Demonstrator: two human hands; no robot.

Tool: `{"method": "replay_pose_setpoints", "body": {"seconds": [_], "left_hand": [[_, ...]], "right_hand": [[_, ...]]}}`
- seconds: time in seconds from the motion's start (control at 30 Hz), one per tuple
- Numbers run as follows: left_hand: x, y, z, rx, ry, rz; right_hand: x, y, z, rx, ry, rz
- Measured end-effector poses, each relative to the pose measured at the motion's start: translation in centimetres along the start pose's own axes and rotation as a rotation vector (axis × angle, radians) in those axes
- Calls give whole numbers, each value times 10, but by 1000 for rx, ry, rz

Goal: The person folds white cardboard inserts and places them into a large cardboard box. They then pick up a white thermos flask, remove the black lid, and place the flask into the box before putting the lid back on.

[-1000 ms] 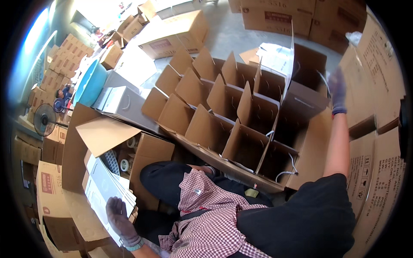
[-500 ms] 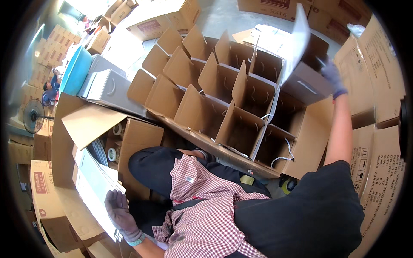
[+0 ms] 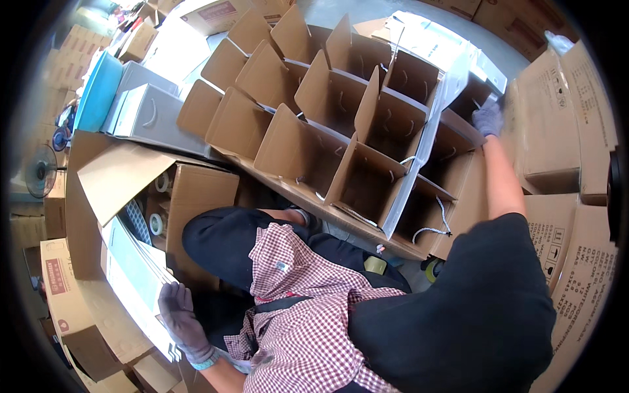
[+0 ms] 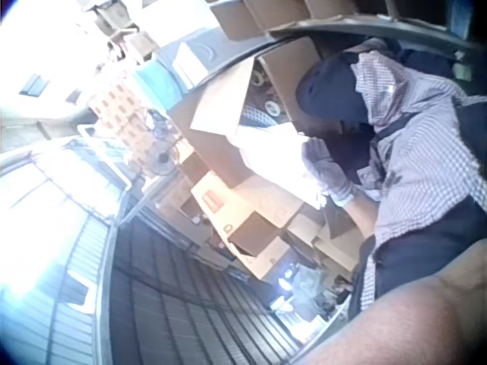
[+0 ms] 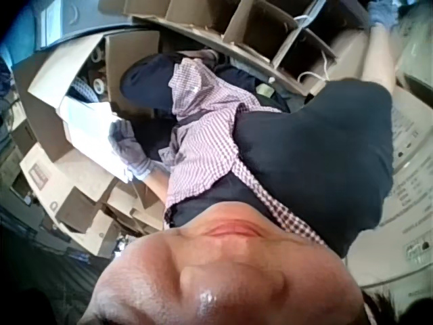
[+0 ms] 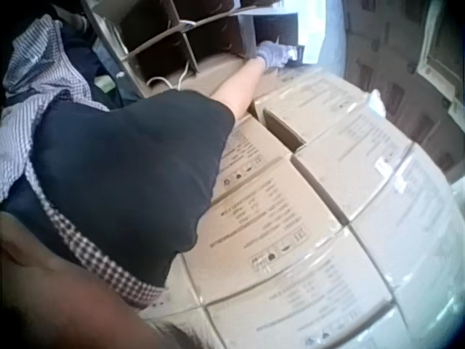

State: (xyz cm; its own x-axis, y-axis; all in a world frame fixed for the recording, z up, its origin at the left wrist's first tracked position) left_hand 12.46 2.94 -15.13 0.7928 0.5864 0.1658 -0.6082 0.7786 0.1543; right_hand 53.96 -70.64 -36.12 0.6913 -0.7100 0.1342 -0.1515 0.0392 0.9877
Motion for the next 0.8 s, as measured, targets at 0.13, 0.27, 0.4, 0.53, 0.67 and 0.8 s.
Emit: {"method": "replay_pose_setpoints", "body": {"seconds": [0.13,0.27,0.4,0.53,0.67,0.8], "left_hand": [[-2,-10,0,5,56,50],[-1,-18,7,-42,117,144],[12,-1,29,-48,55,154],[37,78,43,273,-268,342],[39,193,30,706,-185,663],[28,273,2,1342,309,498]], "right_hand": [[9,-43,6,-109,15,80],[28,-77,25,-60,232,124],[64,-118,37,-230,544,-128],[113,-134,34,624,445,-417],[76,-97,21,1240,194,-652],[-46,-43,-4,422,728,-581]]}}
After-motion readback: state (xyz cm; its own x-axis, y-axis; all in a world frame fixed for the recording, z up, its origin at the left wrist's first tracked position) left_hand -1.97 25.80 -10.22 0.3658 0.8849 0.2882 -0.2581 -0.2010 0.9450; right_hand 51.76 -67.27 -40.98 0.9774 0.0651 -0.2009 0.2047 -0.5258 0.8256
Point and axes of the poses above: each hand's wrist, its own x-axis towards the middle knuckle, its own y-axis out of the back of the hand, z = x × y, the point moved 1 cm from there along x, towards the middle knuckle, and after that the axes turned 11 degrees about -y, right-handed, at the moved point
